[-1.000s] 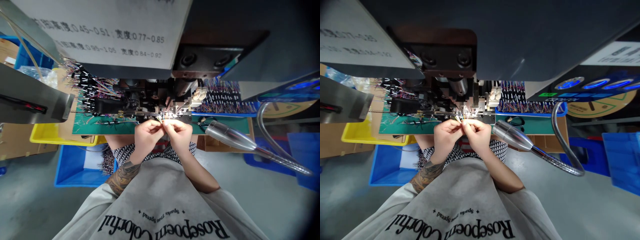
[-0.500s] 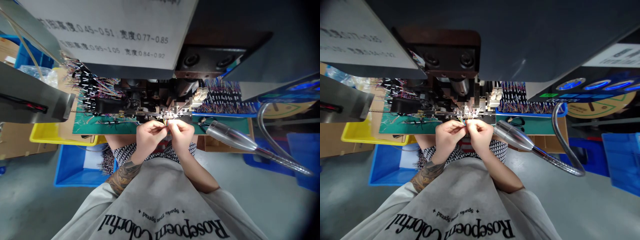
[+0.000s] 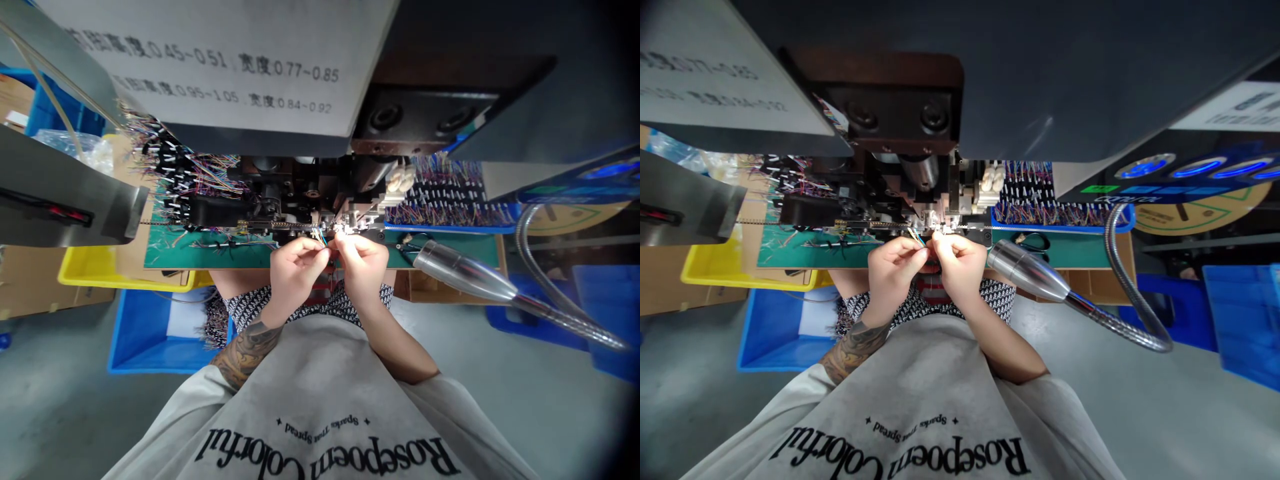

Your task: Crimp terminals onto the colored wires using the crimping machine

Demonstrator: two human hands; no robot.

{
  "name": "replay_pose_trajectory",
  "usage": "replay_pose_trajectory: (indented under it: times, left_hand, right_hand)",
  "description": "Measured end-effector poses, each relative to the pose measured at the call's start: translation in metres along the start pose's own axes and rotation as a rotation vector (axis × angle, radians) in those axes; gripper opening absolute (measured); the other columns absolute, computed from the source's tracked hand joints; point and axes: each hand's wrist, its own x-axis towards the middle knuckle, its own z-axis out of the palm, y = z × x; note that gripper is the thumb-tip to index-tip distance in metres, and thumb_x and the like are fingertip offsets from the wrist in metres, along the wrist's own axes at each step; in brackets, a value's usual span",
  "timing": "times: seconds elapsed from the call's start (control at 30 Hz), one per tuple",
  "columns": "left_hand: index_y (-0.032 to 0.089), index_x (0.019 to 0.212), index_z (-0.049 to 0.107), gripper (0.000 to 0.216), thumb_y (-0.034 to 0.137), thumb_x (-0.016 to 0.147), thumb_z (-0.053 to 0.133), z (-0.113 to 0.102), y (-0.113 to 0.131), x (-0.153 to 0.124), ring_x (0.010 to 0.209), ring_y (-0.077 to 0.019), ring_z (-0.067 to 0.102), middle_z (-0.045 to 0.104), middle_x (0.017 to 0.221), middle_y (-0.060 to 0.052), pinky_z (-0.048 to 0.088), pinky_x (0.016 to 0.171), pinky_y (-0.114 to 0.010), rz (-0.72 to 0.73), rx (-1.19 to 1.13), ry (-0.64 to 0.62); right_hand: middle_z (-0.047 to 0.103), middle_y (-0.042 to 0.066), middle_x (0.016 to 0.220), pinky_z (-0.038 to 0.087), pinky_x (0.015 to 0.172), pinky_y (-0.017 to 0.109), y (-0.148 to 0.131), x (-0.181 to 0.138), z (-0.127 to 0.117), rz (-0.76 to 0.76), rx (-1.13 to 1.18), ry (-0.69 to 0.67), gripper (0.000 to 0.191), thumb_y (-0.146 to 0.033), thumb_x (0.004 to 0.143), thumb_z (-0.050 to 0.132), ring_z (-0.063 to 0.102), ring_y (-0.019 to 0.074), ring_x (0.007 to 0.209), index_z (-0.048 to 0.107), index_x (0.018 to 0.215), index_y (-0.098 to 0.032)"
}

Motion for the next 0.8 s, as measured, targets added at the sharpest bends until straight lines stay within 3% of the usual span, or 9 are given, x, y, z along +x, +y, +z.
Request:
replay_pose_trajectory:
  times: [0.3, 0.47, 0.6, 0.7, 0.8]
  left_hand:
    - [0.018, 0.081, 0.075, 0.007, 0.024, 0.080, 0.078, 0.000, 0.003, 0.005, 0.067, -0.0164, 0.075, 0.078, 0.077, -0.003, 0.062, 0.062, -0.024, 0.018, 0.059, -0.010]
    - [0.018, 0.078, 0.070, 0.007, 0.023, 0.076, 0.076, 0.005, 0.006, 0.005, 0.070, -0.0163, 0.075, 0.077, 0.078, -0.002, 0.064, 0.067, -0.027, 0.048, 0.005, -0.013]
    - [0.019, 0.077, 0.067, 0.005, 0.021, 0.076, 0.072, 0.004, 0.010, 0.004, 0.066, -0.0137, 0.070, 0.072, 0.074, 0.000, 0.060, 0.061, -0.024, 0.067, 0.021, -0.037]
    - [0.019, 0.076, 0.067, 0.004, 0.017, 0.076, 0.070, 0.003, 0.010, 0.003, 0.062, -0.0123, 0.067, 0.071, 0.073, 0.000, 0.057, 0.057, -0.022, 0.084, 0.065, -0.054]
    - [0.019, 0.078, 0.067, 0.007, 0.022, 0.078, 0.074, 0.003, 0.007, 0.003, 0.068, -0.0142, 0.070, 0.072, 0.076, -0.001, 0.060, 0.063, -0.025, 0.061, 0.035, -0.053]
  right_hand:
    - [0.066, -0.001, 0.059, 0.053, 0.059, 0.030, 0.006, -0.007, -0.005, -0.058, -0.053, -0.048, 0.020, -0.038, 0.083, 0.076, 0.061, 0.0150, 0.060, 0.087, 0.088, -0.022]
    - [0.065, 0.000, 0.056, 0.057, 0.065, 0.033, 0.008, -0.007, -0.006, -0.057, -0.043, -0.019, 0.021, -0.038, 0.085, 0.073, 0.068, 0.0189, 0.070, 0.087, 0.086, -0.022]
    - [0.072, 0.002, 0.066, 0.056, 0.062, 0.030, 0.007, -0.005, -0.005, -0.009, 0.052, -0.016, 0.019, -0.035, 0.083, 0.072, 0.067, 0.0164, 0.066, 0.084, 0.076, -0.022]
    - [0.065, 0.001, 0.058, 0.054, 0.059, 0.029, 0.006, -0.003, -0.004, 0.014, 0.077, -0.027, 0.023, -0.037, 0.084, 0.071, 0.061, 0.0138, 0.058, 0.082, 0.071, -0.021]
    - [0.059, -0.001, 0.053, 0.050, 0.056, 0.028, 0.005, -0.001, -0.003, 0.038, 0.046, -0.037, 0.029, -0.041, 0.086, 0.071, 0.057, 0.0128, 0.055, 0.081, 0.070, -0.020]
